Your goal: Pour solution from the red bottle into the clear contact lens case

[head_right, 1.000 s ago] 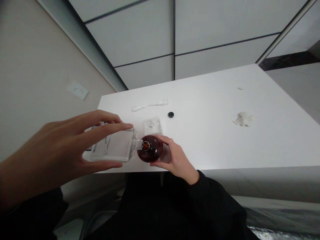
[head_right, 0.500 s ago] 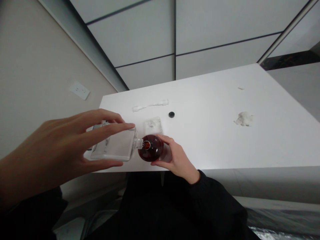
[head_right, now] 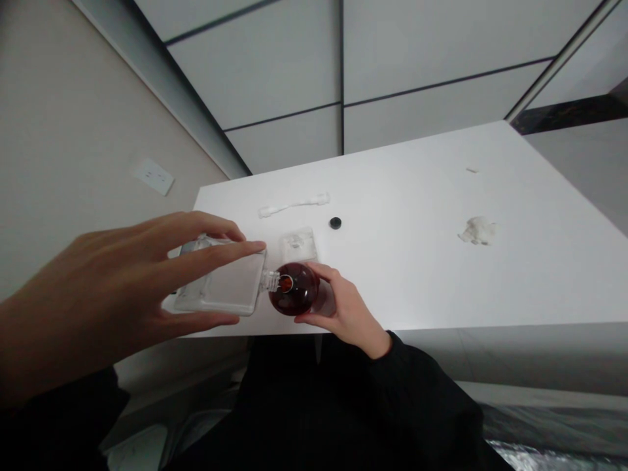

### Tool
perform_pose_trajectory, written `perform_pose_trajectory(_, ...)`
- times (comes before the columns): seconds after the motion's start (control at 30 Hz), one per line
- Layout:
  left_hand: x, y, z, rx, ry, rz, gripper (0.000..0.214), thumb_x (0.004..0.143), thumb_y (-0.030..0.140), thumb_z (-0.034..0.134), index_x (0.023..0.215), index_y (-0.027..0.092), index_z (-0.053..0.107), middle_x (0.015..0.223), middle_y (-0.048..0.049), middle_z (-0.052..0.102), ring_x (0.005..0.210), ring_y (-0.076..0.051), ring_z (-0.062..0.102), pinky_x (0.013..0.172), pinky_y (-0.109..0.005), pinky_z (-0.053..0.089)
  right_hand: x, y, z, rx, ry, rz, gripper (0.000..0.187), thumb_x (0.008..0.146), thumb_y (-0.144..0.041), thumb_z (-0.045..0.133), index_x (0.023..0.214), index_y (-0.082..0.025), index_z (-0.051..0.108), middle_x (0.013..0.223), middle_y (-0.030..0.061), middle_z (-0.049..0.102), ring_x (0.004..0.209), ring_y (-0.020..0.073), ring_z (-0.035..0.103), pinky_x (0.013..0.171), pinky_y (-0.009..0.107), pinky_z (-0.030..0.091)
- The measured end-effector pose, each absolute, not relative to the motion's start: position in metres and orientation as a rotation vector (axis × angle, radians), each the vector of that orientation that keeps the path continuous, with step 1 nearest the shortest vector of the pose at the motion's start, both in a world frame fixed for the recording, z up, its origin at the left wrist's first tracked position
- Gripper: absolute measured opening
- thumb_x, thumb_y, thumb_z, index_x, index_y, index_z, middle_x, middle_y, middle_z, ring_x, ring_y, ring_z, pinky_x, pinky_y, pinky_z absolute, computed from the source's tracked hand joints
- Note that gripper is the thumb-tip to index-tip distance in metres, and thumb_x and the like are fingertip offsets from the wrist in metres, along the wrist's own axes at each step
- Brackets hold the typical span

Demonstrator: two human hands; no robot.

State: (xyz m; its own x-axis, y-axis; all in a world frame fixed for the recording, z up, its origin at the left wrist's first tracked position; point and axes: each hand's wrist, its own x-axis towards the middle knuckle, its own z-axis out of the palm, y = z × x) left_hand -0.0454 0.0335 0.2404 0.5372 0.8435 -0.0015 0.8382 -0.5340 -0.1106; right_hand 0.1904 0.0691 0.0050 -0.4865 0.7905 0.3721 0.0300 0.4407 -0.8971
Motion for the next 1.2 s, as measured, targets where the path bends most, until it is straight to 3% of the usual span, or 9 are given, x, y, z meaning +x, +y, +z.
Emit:
perform_pose_trajectory(0.53,-0.0428,0.0358,0.2449,-2.700,-1.373,0.138,0.040,0.108,0.040,0.049,0.146,0.028,0.056,0.139,-0.0102,0.069,0.113,-0.031,0.074,0.087,-0.041,0.062,0.1902,0.0693,0.0079,-0.679,-1.827,1.146,0.079,0.085,-0.054,0.088,0.149,-0.030,0.049,0.147,0.0150,0.068,0.135,0.0359,0.068,0.112,0.059,0.057)
perform_pose_trajectory(0.7,-0.0422,0.0367,0.2447,-2.722,-1.429,0.092,0.041,0.106,0.038,0.054,0.147,0.034,0.058,0.141,-0.0064,0.069,0.116,-0.030,0.073,0.091,-0.038,0.062,0.1906,0.0693,0.0083,-0.667,-1.812,1.150,0.078,0.085,-0.054,0.087,0.150,-0.030,0.049,0.146,0.0145,0.068,0.134,0.0352,0.069,0.112,0.057,0.057)
perform_pose_trajectory(1.2,-0.0385,0.0395,0.2469,-2.745,-1.343,0.109,0.041,0.108,0.036,0.047,0.148,0.030,0.056,0.142,-0.0075,0.066,0.122,-0.032,0.070,0.093,-0.039,0.062,0.1900,0.0697,0.0070,-0.639,-1.796,1.145,0.082,0.083,-0.049,0.090,0.152,-0.032,0.049,0.147,0.0129,0.068,0.133,0.0338,0.069,0.110,0.054,0.058)
